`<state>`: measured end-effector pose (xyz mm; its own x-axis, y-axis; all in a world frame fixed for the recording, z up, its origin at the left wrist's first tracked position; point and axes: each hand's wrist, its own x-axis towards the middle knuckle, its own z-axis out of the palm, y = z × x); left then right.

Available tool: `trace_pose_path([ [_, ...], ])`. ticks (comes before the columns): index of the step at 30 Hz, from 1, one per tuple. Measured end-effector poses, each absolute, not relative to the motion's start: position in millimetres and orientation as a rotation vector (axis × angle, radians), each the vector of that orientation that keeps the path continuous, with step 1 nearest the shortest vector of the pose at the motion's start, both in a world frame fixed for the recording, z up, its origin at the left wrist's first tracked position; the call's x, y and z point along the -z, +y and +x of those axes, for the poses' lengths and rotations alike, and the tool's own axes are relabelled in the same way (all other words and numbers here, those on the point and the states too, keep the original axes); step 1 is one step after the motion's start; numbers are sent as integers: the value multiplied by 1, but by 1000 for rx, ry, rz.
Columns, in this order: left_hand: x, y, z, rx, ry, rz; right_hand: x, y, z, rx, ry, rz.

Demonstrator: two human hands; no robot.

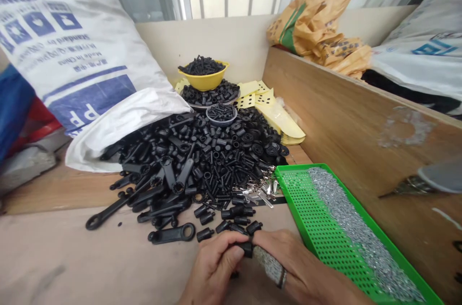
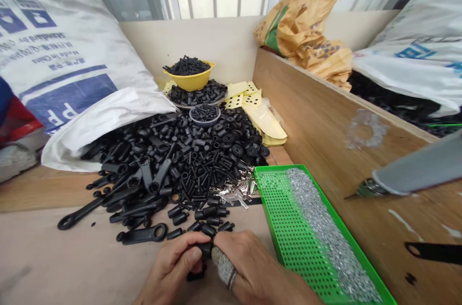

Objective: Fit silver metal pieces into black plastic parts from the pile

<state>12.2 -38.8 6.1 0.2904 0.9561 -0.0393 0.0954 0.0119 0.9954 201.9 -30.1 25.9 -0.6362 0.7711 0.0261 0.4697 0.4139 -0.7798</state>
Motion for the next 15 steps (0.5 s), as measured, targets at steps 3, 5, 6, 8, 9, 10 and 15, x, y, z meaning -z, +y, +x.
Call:
trace_pose_path([
  [3,1,-41,14,-894,1073,1265,-24,-31,199,-1089,-2288,-1057],
  [5,4,-43,15,-921,1067,1201,-25,-32,197,-1088,-2274,-1030],
  [6,5,-44,15,-941,1071,1208,-26,-32,196,-1091,-2259,-1017],
  [8,4,-45,16,-994,1101,1310,-27,-34,195,-1104,-2212,-1017],
  [9,2,-45,16,-1024,1113,1392,-28,-34,194,-1113,-2186,-1025],
  [10,0,-45,15,-1057,1110,1487,-28,-35,194,-1119,-2155,-1052],
  [15,-6,-42,10,-1144,895,1917,-19,-40,194,-1322,-1917,-1205],
])
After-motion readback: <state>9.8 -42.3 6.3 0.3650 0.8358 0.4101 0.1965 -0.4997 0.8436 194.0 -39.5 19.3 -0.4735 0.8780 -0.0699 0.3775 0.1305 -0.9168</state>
